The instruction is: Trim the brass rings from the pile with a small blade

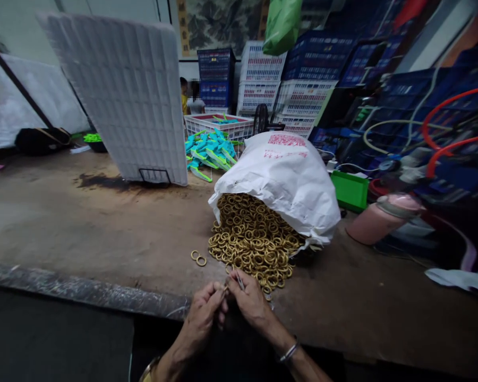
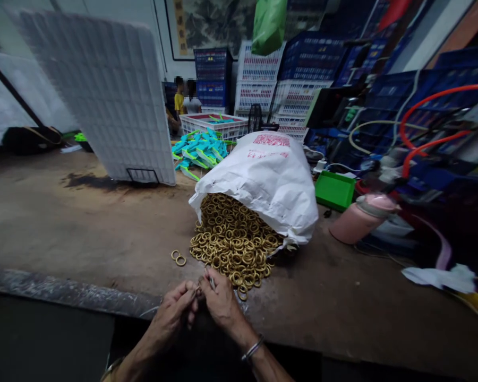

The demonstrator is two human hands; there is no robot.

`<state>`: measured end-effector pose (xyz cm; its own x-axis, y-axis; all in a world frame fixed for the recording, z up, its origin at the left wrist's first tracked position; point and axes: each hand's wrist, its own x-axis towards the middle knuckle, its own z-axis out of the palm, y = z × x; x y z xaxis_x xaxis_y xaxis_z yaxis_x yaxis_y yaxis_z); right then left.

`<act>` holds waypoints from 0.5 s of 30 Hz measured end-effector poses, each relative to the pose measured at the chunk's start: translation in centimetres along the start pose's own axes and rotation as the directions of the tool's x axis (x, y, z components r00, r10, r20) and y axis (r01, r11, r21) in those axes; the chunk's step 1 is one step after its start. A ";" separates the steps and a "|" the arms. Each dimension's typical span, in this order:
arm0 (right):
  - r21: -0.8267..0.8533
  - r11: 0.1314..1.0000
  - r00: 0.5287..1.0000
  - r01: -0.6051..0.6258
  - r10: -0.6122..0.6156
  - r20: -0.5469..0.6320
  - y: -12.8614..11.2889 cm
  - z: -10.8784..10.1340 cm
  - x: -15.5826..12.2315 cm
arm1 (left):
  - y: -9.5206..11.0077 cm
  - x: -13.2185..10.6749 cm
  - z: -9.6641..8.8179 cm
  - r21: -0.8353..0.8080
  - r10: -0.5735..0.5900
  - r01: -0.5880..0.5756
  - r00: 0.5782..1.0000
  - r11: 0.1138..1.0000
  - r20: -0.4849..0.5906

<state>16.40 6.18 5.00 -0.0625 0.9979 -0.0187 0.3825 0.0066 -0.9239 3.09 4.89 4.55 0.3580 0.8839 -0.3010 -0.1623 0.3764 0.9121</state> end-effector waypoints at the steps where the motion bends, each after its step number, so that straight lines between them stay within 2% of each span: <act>1: -0.010 1.000 1.000 0.001 -0.001 -0.003 0.2 -0.1 0.0 | 0.0 -0.1 0.0 -0.028 -0.004 0.004 1.000 1.000 -0.005; 5: -0.208 0.977 0.999 0.039 -0.046 -0.028 0.7 -0.2 -0.4 | 0.2 -0.4 0.2 -0.079 0.016 -0.019 0.999 0.997 -0.033; 10: -0.452 0.884 0.991 0.120 -0.080 0.107 0.4 0.1 -1.2 | 0.5 -0.4 0.2 -0.060 0.039 -0.041 0.998 0.997 -0.043; 15: -0.561 0.818 0.987 0.126 -0.047 0.153 0.2 0.3 -1.2 | -0.2 0.0 0.0 -0.014 0.055 -0.057 0.995 0.998 -0.077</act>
<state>16.29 5.01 4.75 -0.2207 0.9747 -0.0341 0.8226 0.1673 -0.5435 3.07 4.82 4.39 0.2766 0.9221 -0.2706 -0.1948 0.3295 0.9239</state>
